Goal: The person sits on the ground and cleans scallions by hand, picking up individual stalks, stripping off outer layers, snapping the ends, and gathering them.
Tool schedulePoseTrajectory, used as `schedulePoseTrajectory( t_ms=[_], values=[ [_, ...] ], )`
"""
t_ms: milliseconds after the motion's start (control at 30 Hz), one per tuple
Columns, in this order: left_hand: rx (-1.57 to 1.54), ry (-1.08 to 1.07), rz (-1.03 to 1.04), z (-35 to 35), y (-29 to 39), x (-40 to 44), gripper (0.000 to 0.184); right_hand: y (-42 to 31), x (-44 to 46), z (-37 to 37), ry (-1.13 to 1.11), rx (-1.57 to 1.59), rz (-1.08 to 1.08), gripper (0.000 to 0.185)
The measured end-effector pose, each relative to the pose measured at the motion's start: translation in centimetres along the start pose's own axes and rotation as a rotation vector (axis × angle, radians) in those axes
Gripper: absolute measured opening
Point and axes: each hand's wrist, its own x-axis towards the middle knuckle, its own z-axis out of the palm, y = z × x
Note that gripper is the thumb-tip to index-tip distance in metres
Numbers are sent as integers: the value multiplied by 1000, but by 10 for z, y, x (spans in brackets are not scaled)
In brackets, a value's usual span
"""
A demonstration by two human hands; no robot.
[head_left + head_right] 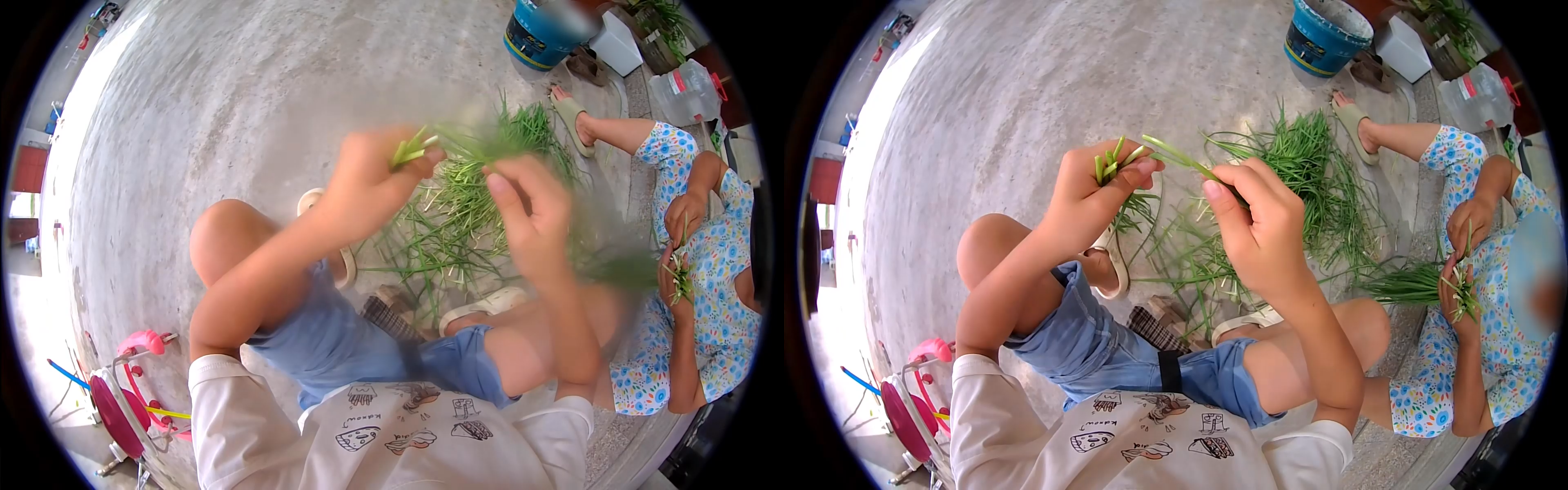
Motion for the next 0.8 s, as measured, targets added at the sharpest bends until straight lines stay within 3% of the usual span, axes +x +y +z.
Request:
schedulePoseTrajectory(
  t_ms=[133, 267, 467, 567, 633, 800],
  values=[
    [214, -33, 132, -4, -3, -5, 12, -1, -4, -2, -23, -59, -29, 8],
    [179, -64, 211, -3, -13, -12, 11, 1, -10, -2, -33, -78, -22, 8],
    [206, -226, 118, 4, -8, -13, 15, 5, -16, 1, 8, -39, 41, 10],
    [101, -247, 26, 7, -5, -14, 19, 6, -17, -1, 4, 48, 89, 10],
    [-233, -175, -70, 11, -6, -15, 22, 5, -17, -1, -6, 75, 89, 9],
    [-317, -161, -192, 8, 4, -12, 19, -4, -20, 2, -54, 66, 101, 7]
  ],
)
